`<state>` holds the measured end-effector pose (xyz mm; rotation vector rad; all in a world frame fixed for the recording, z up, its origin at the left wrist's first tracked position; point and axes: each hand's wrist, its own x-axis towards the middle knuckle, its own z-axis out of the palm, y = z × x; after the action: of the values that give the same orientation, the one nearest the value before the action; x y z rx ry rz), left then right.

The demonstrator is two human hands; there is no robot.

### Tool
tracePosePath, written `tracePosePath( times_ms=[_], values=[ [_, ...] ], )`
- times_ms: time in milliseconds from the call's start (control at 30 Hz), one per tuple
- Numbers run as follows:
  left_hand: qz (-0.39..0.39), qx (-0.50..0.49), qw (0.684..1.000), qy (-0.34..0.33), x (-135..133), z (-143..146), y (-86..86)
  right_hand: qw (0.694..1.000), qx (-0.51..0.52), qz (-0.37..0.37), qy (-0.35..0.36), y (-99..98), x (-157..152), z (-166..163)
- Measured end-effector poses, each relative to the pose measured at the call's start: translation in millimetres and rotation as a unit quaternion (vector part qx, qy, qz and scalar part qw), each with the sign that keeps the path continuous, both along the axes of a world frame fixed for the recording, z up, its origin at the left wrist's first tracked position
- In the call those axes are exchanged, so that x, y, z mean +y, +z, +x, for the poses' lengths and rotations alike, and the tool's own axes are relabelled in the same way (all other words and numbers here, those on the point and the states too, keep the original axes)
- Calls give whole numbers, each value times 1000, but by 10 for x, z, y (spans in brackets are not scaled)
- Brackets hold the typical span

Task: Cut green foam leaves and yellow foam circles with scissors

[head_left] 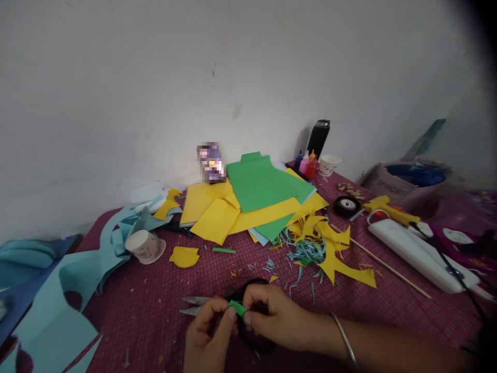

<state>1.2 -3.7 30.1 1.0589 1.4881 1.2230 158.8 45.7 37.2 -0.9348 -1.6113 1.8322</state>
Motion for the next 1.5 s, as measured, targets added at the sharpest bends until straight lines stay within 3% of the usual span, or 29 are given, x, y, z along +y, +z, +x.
tracePosePath(
  times_ms=[433,700,1067,1333,1500],
  values=[
    [-2,5,1000,-3,2,-12,-30,1000,-14,-5,-2,6,8,2],
    [2,18,1000,1,-12,8,70,1000,-9,-6,5,35,13,7],
    [11,-93,995,32,-14,22,-21,999,-17,43,11,22,16,25],
    [-11,-43,999,23,-5,-1,-21,1000,-18,9,14,0,14,18],
    [5,-28,1000,-5,-6,-9,19,999,-9,34,6,-19,12,13]
  ],
)
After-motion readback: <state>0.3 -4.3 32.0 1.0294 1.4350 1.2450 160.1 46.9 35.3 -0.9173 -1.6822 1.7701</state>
